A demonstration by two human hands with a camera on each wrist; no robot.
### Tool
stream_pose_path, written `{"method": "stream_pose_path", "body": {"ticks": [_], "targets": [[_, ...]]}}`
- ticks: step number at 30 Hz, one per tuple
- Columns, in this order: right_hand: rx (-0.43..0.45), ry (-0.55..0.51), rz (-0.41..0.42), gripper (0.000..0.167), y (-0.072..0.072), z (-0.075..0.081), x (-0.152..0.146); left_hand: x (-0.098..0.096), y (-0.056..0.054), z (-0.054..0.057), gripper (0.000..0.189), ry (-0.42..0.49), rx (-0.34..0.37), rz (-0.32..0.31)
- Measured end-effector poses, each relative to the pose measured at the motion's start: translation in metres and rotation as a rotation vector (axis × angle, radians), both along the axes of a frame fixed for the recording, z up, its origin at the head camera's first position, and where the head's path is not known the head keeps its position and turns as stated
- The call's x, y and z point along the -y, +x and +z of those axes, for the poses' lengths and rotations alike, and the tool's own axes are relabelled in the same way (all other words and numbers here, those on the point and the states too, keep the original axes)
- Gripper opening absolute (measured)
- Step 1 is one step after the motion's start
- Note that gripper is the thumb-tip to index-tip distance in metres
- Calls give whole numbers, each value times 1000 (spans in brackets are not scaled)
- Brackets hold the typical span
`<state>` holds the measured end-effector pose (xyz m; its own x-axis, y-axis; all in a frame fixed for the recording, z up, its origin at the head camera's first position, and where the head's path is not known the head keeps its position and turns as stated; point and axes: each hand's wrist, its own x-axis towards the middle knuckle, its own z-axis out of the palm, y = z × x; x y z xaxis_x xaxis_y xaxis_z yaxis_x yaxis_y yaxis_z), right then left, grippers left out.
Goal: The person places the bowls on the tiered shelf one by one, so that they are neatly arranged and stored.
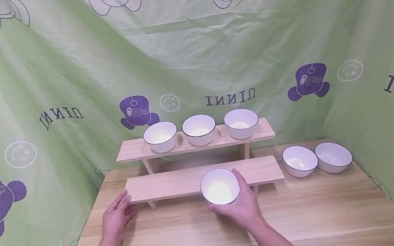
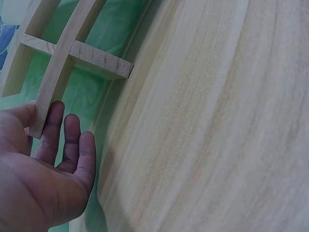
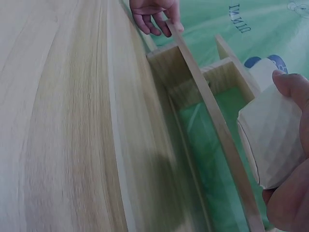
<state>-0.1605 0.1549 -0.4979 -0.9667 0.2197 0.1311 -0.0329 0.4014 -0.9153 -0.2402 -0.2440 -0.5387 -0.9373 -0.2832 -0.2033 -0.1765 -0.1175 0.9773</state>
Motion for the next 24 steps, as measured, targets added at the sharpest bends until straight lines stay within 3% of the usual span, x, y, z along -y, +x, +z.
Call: {"method": "stream_pose_path", "body": {"ticks": [24], "targets": [[-16, -34, 45, 129, -14, 2, 41, -2, 0, -1, 57, 2, -12, 15]]}}
